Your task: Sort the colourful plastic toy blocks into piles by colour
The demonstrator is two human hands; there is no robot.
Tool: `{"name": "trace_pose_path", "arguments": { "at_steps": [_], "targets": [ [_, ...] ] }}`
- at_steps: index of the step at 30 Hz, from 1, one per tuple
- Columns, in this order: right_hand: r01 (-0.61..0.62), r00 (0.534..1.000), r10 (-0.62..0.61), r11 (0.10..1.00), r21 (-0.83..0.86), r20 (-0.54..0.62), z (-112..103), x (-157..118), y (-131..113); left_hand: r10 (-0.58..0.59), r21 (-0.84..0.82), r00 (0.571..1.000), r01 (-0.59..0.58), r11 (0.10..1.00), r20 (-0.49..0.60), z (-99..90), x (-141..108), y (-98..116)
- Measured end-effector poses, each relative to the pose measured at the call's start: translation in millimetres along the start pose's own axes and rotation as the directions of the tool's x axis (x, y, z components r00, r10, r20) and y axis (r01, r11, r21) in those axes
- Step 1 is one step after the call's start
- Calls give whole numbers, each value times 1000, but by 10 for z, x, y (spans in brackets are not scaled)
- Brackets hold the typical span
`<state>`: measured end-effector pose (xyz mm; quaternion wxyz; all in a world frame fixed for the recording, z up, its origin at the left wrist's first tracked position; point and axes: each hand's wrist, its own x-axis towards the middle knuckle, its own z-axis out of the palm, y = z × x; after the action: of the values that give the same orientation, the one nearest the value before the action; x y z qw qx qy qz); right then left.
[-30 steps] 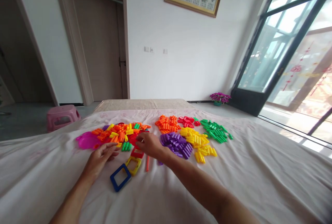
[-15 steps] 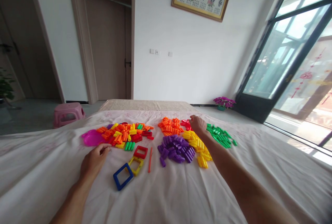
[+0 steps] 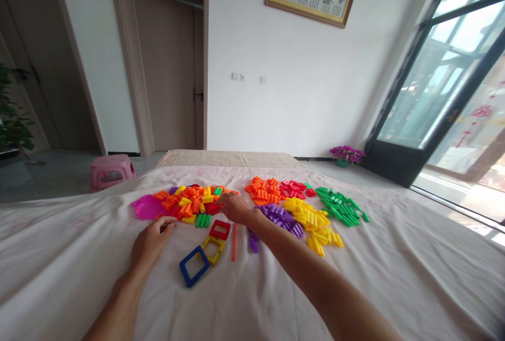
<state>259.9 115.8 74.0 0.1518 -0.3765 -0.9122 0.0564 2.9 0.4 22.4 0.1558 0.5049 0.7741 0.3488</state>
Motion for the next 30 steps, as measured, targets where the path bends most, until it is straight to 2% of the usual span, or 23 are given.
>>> {"name": "trace_pose_path", "arguments": {
  "at_steps": [3, 7, 19, 26, 30],
  "targets": [
    [46, 998, -43, 997, -66, 49, 79, 138, -96, -1, 7, 1000, 1, 1000, 12, -18, -9, 19],
    [-36, 996, 48, 989, -140, 78, 123, 233, -112, 0, 17, 1000, 0, 1000, 15, -25, -7, 25],
    [-171, 985, 170, 983, 62, 21, 192, 105, -32, -12, 59, 999, 11, 998, 31, 21, 37, -18],
    [-78, 994, 78, 997, -8, 70, 162, 114, -127, -14, 61, 999, 12, 998, 34, 42, 64, -47],
    [-104, 992, 104, 995, -3, 71, 189, 149, -150, -13, 62, 999, 11, 998, 43, 51, 85, -66]
  ]
}}
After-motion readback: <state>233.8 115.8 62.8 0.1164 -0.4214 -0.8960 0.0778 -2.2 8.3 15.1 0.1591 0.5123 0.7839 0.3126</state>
